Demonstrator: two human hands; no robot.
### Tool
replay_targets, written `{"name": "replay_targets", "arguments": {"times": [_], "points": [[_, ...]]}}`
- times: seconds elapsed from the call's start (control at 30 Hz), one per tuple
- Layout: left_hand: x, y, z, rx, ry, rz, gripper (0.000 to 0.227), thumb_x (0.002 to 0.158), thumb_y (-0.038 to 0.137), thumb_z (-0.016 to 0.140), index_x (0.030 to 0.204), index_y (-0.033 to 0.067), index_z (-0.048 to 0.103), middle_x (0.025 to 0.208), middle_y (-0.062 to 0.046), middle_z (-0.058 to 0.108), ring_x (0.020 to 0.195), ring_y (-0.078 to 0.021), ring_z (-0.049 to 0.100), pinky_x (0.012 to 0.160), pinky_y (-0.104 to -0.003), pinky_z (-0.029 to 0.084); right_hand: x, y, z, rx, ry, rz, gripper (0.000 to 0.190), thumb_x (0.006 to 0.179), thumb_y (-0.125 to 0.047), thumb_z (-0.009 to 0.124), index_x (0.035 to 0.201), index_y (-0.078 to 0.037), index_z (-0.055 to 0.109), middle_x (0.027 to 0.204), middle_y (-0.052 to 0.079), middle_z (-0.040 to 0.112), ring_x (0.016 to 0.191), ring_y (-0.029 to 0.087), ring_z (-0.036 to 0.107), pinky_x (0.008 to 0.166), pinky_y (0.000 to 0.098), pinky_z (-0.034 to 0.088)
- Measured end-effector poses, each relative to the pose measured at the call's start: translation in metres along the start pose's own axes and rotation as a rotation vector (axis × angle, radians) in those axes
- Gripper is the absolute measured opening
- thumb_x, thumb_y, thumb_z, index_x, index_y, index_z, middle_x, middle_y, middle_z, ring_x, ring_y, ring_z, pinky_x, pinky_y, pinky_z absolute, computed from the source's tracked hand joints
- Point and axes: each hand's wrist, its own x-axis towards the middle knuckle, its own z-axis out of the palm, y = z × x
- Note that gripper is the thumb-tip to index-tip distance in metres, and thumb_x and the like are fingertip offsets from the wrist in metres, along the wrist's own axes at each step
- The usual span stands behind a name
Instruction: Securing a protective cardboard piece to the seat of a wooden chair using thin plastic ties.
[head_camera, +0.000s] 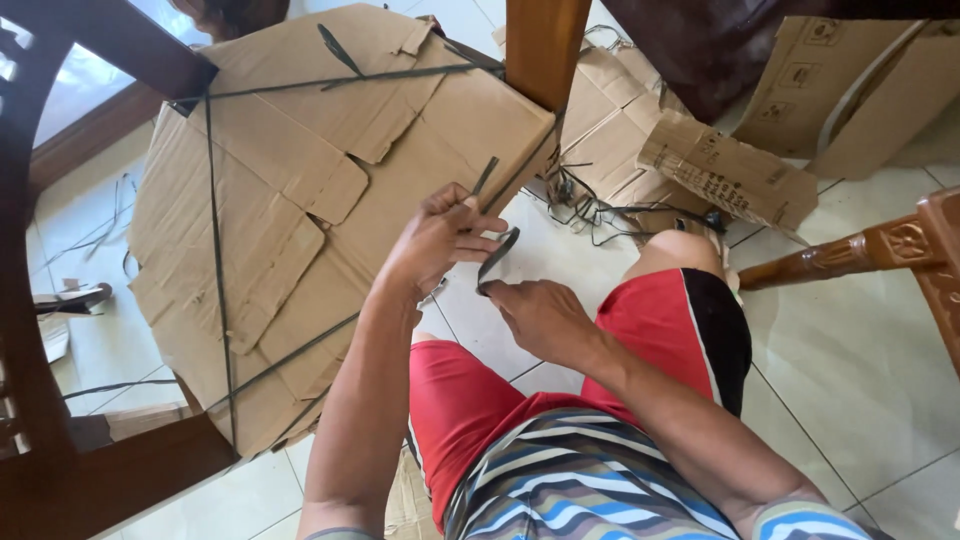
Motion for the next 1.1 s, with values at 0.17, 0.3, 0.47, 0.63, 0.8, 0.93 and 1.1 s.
{"name": "replay_targets", "arguments": {"times": [0.17, 0.3, 0.47, 0.63, 0.8, 0.93, 1.1], "points": [[0.003, -0.013, 0.001, -0.021, -0.007, 0.03, 0.009, 0.101, 0.021, 0.056, 0.1, 0.0122, 0.054, 0.098, -0.019, 0.078, 0.074, -0.0258, 0.079, 0.065, -0.036, 0.067, -0.001, 0.014, 0.014, 0.03, 0.048, 0.07, 0.02, 0.1, -0.009, 0.054, 0.114, -0.008, 0.068, 0.076, 0.015, 0.074, 0.071, 0.033, 0.074, 0.064, 0.0427, 0.056], [0.009, -0.02, -0.001, 0.037, -0.034, 0.052, 0.01, 0.101, 0.021, 0.057, 0.098, 0.0108, 0.057, 0.1, -0.02, 0.077, 0.079, -0.0304, 0.079, 0.07, -0.041, 0.066, -0.002, 0.021, 0.02, 0.148, 0.354, 0.24, 0.025, 0.102, -0.023, 0.052, 0.124, -0.012, 0.056, 0.072, 0.024, 0.068, 0.076, 0.049, 0.07, 0.07, 0.0613, 0.054], [0.002, -0.013, 0.009, 0.005, -0.041, 0.026, 0.013, 0.102, 0.02, 0.056, 0.094, 0.0101, 0.056, 0.105, -0.019, 0.077, 0.083, -0.0305, 0.079, 0.073, -0.042, 0.066, -0.003, 0.028, 0.024, 0.095, 0.289, 0.129, 0.019, 0.105, -0.028, 0.048, 0.113, -0.017, 0.061, 0.07, 0.017, 0.071, 0.073, 0.043, 0.073, 0.069, 0.0538, 0.057], [-0.004, -0.008, 0.01, -0.067, -0.046, 0.002, 0.016, 0.101, 0.02, 0.056, 0.089, 0.0087, 0.056, 0.11, -0.021, 0.076, 0.083, -0.0325, 0.079, 0.073, -0.044, 0.068, -0.003, 0.016, 0.031, 0.061, 0.089, -0.007, 0.011, 0.1, -0.013, 0.055, 0.102, -0.017, 0.064, 0.069, 0.011, 0.073, 0.067, 0.032, 0.075, 0.065, 0.0427, 0.057], [0.009, -0.018, -0.003, -0.212, -0.023, 0.131, 0.01, 0.104, 0.015, 0.056, 0.096, 0.0093, 0.056, 0.083, -0.011, 0.065, 0.039, -0.0075, 0.049, 0.035, -0.019, 0.044, -0.012, 0.064, 0.069, 0.019, 0.152, -0.011, 0.011, 0.098, -0.013, 0.057, 0.104, -0.015, 0.067, 0.084, 0.015, 0.072, 0.083, 0.041, 0.071, 0.071, 0.0525, 0.056], [0.013, -0.018, -0.005, -0.273, 0.024, 0.153, 0.01, 0.105, 0.014, 0.053, 0.096, 0.0086, 0.056, 0.082, -0.012, 0.065, 0.037, -0.0019, 0.041, 0.032, -0.015, 0.038, -0.028, 0.099, 0.014, 0.452, 0.215, 0.717, 0.027, 0.097, -0.028, 0.057, 0.121, -0.018, 0.065, 0.092, 0.008, 0.072, 0.091, 0.032, 0.071, 0.081, 0.0432, 0.053], [0.01, -0.014, -0.002, -0.294, 0.061, 0.197, 0.009, 0.104, 0.011, 0.053, 0.096, 0.0079, 0.055, 0.071, -0.015, 0.064, 0.034, -0.0006, 0.034, 0.032, -0.016, 0.03, -0.074, 0.151, -0.013, -0.433, 0.527, 0.564, 0.012, 0.1, -0.033, 0.064, 0.101, -0.032, 0.075, 0.083, 0.004, 0.071, 0.09, 0.031, 0.074, 0.079, 0.0453, 0.06]]}}
